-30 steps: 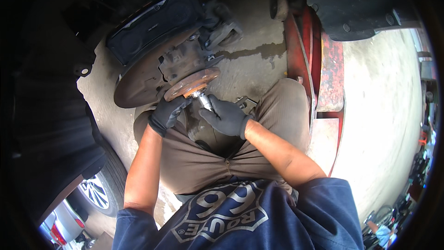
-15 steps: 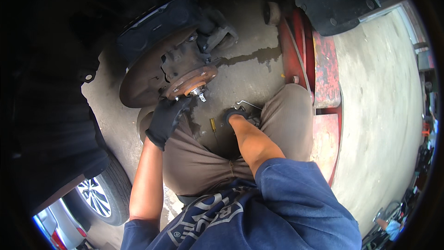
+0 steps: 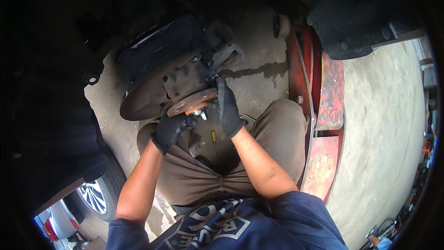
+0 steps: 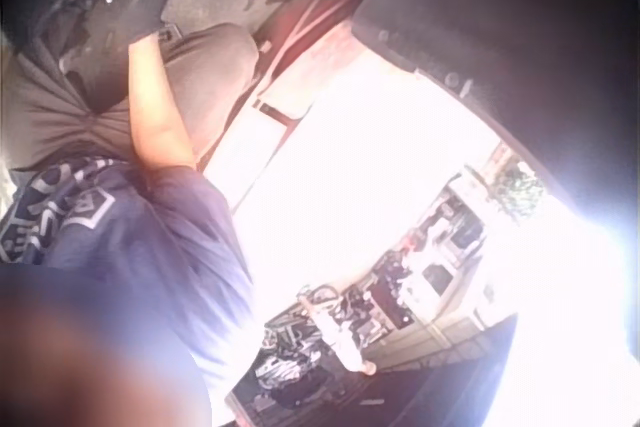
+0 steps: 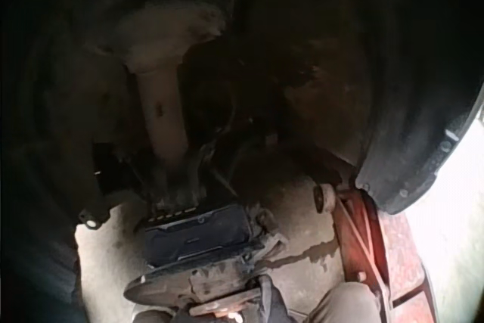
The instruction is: The person sits on the garage floor and uses a ratchet and socket to remove bolts from a car brake caliper. They detach the caliper and set it aside, then continue to remove additional bolts from the brake assembly.
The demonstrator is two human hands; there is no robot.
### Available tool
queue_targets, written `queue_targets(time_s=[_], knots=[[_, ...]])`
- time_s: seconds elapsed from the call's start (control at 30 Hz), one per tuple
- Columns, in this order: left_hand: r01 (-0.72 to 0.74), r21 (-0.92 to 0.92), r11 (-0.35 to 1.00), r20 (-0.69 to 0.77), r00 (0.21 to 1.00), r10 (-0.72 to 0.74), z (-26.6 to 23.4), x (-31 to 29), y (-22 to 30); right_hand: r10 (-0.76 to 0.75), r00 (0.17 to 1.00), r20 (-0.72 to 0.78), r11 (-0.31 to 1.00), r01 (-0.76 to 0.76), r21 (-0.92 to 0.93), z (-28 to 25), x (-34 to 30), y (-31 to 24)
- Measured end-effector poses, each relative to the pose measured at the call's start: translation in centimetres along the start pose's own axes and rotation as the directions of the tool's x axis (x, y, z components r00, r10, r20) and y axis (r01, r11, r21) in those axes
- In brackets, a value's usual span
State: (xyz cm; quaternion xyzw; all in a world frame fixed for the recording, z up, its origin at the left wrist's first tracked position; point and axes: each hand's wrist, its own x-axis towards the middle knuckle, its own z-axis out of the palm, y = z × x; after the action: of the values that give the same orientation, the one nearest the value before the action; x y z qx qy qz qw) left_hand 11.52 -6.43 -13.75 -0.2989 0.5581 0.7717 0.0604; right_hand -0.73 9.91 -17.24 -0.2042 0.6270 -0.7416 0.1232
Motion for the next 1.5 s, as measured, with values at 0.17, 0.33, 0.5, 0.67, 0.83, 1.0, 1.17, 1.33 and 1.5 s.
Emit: queue_targets(time_s=[0.17,0.33,0.5,0.67,0.83,1.0,1.17,1.33,1.5], knots=[[-0.075,-0.002,0.997,-0.013,0.997,0.075,0.2,0.4,-0.9,-0.084,0.982,-0.166,0.969,0.042,-0.242,2.2,0.3,1.0],[-0.033,-0.146,0.989,0.095,0.994,0.048,-0.2,0.9,-1.6,0.042,0.982,-0.183,0.993,-0.062,-0.104,2.1,0.6,-1.6],[-0.072,-0.167,0.983,0.195,0.975,0.104,-0.7,1.9,-3.5,-0.139,0.979,-0.15,0.898,0.061,-0.435,2.3,1.2,-3.7],[-0.403,0.367,0.838,0.32,0.901,0.293,-2.0,4.4,-8.1,-0.427,0.902,0.07,0.576,0.33,-0.747,2.0,1.2,-5.2],[-0.584,0.214,0.783,0.225,0.809,0.542,-0.2,8.4,-11.6,-0.315,0.939,0.138,0.514,0.291,-0.807,2.8,1.3,-8.1],[-0.441,0.277,0.854,0.11,0.897,0.428,1.8,6.6,-9.0,-0.244,0.965,0.097,0.702,0.245,-0.669,1.6,0.4,-11.9],[-0.145,0.202,0.969,0.038,0.989,0.14,0.9,-3.0,-2.5,-0.021,1.0,0.001,0.77,0.017,-0.638,-4.6,-0.9,-12.8],[-0.364,0.629,0.687,-0.146,0.813,0.564,3.1,-7.1,3.4,0.351,0.914,0.204,0.845,-0.215,-0.49,-5.1,-1.7,-11.0],[-0.188,0.837,0.514,-0.073,0.892,0.446,2.8,-5.2,5.0,0.304,0.928,0.215,0.85,-0.162,-0.501,-3.6,-1.0,-11.1]])
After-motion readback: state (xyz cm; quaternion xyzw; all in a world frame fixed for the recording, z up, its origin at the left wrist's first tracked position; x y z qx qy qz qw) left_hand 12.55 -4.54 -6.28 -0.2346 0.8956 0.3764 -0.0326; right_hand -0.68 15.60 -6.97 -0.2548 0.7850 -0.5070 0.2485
